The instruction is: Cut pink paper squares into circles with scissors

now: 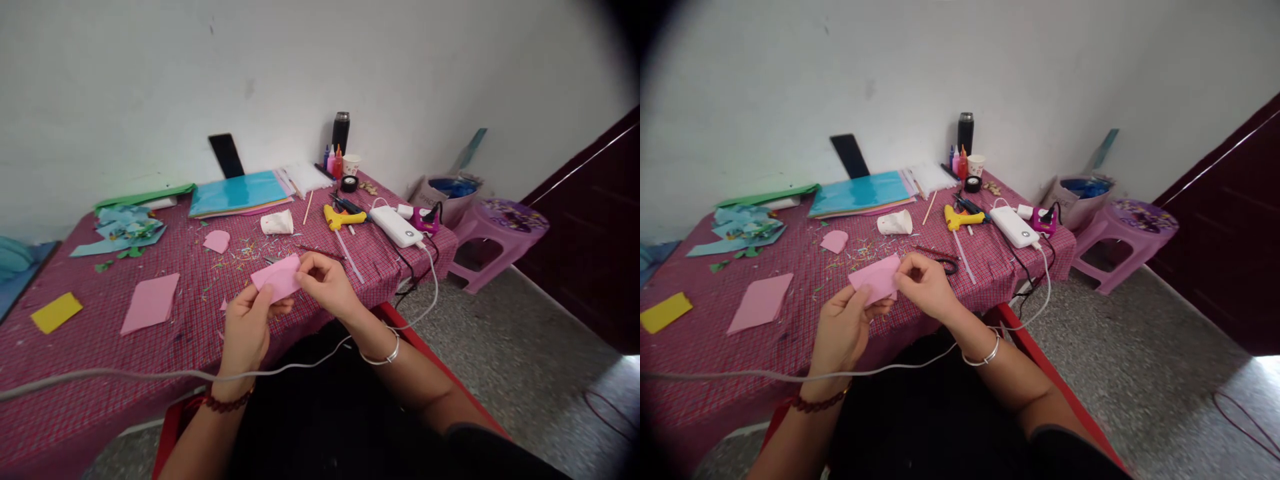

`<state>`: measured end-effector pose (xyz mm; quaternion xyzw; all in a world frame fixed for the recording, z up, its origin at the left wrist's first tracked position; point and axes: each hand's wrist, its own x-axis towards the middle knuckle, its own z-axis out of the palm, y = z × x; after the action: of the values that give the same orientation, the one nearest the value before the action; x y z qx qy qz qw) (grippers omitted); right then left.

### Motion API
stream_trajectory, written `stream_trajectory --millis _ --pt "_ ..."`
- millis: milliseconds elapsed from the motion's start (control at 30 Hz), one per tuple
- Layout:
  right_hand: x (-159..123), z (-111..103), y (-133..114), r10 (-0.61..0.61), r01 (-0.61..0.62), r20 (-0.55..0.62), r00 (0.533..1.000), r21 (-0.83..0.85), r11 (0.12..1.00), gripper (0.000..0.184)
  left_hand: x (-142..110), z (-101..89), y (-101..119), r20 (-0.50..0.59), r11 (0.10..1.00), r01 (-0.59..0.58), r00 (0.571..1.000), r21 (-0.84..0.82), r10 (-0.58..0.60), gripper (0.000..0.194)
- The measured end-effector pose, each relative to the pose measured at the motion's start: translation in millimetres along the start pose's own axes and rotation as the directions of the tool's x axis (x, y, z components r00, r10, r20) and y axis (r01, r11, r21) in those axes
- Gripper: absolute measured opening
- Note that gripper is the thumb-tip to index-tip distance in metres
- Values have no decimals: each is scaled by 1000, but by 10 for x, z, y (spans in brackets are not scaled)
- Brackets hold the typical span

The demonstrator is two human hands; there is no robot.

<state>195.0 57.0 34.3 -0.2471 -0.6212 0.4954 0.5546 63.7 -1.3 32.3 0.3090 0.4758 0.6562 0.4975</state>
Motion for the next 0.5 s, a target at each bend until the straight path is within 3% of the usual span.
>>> stream_trajectory --millis 300,367,433,500 --pt "2 -2 20 30 -30 9 1000 38 999 16 7 -18 -16 3 999 11 1000 -31 -11 22" --pt "-6 8 35 91 -86 -28 995 130 988 14 4 -17 -11 -3 1000 5 1000 -28 -5 22" --pt "-24 8 57 184 -167 -44 982 260 951 24 -1 -15 0 -15 1000 -7 1000 -25 7 22" --pt "-53 -11 74 240 -230 9 971 324 918 34 -5 -13 15 -27 999 -18 999 -37 17 21"
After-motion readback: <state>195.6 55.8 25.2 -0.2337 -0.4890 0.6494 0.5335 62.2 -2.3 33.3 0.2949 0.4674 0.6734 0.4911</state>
